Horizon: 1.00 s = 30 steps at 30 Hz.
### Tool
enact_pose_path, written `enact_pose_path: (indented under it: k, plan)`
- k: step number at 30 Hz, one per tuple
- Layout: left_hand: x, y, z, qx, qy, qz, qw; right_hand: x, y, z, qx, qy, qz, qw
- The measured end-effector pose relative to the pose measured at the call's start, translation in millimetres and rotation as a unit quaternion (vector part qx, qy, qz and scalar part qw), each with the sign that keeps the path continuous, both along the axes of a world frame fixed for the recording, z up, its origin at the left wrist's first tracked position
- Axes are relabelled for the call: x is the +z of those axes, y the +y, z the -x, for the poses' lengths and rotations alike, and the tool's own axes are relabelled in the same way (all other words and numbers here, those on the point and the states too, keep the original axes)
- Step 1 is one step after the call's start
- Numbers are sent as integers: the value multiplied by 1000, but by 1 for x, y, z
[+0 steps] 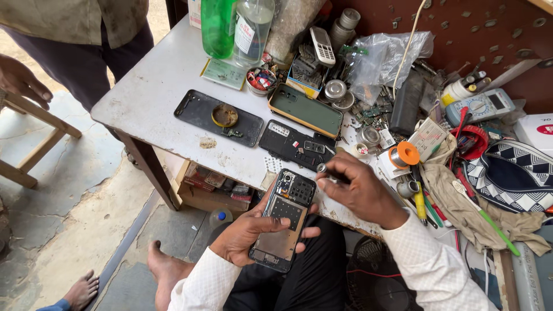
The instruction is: The person holds a disassembled mobile phone and uses a small screwdriver to adjust internal components. They repeatedly turn the phone over and manipulate parts near the camera module while another person stands nearby.
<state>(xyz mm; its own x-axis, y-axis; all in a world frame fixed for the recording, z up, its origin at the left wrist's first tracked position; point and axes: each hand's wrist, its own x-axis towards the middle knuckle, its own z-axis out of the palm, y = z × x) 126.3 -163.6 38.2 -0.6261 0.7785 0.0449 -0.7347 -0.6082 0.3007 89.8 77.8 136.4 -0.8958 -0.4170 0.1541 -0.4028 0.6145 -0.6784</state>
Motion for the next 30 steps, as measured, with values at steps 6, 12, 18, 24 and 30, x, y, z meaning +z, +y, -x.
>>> enact_pose_path:
  k: [6, 12, 18, 24, 30]
  plan:
    - [-2, 2, 0, 6, -15, 12, 1000, -1, -30, -9, 9, -75, 34, 997]
    - [-2, 2, 0, 12, -27, 15, 999, 0, -41, -11, 4, -87, -1, 996]
    - [-2, 4, 0, 10, -55, 11, 998, -5, -42, -12, 29, 33, -56, 998]
    - [1, 6, 0, 7, -73, 7, 997, -5, -49, -9, 37, 61, -90, 993]
    - [5, 7, 0, 9, -81, 18, 997, 0, -52, -7, 29, 68, -129, 989]
